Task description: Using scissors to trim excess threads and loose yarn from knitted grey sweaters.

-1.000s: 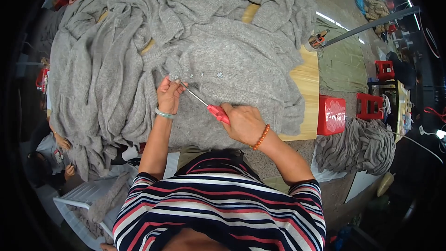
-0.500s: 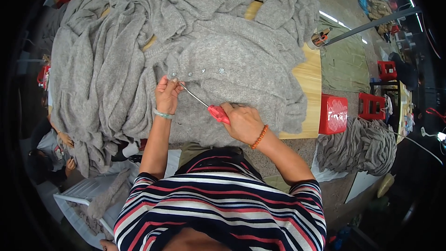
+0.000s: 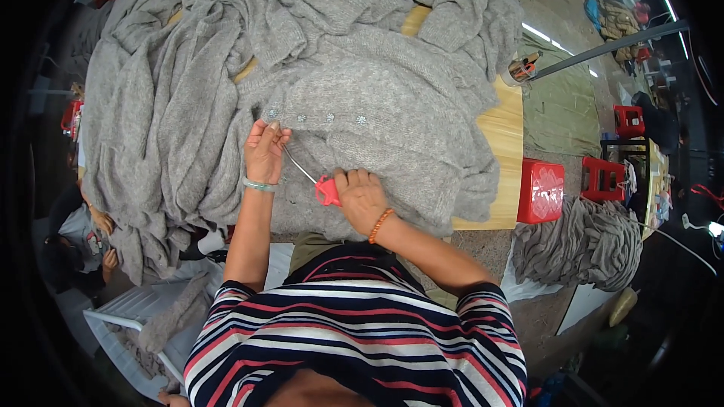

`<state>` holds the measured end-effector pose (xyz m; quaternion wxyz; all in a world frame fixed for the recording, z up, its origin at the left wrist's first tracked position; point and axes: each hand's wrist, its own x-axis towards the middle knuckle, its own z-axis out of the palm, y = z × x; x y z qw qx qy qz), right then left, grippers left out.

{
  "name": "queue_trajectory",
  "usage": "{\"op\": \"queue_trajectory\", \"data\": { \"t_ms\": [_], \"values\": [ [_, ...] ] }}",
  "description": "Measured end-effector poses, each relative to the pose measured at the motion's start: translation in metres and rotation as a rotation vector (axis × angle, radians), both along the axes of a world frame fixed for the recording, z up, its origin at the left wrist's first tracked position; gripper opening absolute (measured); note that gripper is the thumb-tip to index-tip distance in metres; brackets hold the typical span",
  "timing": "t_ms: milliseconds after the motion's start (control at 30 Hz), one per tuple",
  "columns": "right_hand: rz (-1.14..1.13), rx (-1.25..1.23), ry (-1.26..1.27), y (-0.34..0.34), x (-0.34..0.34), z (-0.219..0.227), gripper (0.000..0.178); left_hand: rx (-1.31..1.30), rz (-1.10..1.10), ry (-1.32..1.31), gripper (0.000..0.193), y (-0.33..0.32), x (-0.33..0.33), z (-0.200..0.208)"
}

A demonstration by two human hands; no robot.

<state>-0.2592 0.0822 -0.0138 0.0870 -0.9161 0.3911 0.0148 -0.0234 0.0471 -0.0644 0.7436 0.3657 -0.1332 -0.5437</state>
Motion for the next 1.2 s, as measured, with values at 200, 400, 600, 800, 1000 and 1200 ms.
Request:
{"op": "queue_trajectory", "data": {
  "t_ms": [200, 400, 600, 800, 1000, 1200],
  "values": [
    [-0.038, 0.122, 0.074, 0.01, 0.03, -0.005, 0.074, -0.037, 0.022, -0.081, 0.011, -0.003, 0.002, 0.014],
    [-0.036, 0.224, -0.006, 0.01, 0.037, -0.04, 0.074, -0.021, -0.081, 0.057, 0.008, -0.004, 0.004, 0.028],
    [-0.026, 0.324, -0.38, -0.022, 0.033, 0.017, 0.04, -0.035, -0.079, 0.059, 0.011, -0.003, 0.006, 0.034],
    [-0.068, 0.051, -0.771, -0.102, 0.082, 0.097, 0.029, -0.044, -0.128, -0.049, 0.017, -0.006, 0.006, 0.041],
    [0.064, -0.054, -0.634, -0.127, 0.094, 0.083, 0.026, -0.051, -0.162, -0.15, 0.014, -0.013, 0.002, 0.057],
    [0.081, -0.137, -0.754, -0.131, 0.092, 0.078, 0.018, -0.01, -0.216, -0.138, 0.014, -0.024, 0.004, 0.05]
  ]
}}
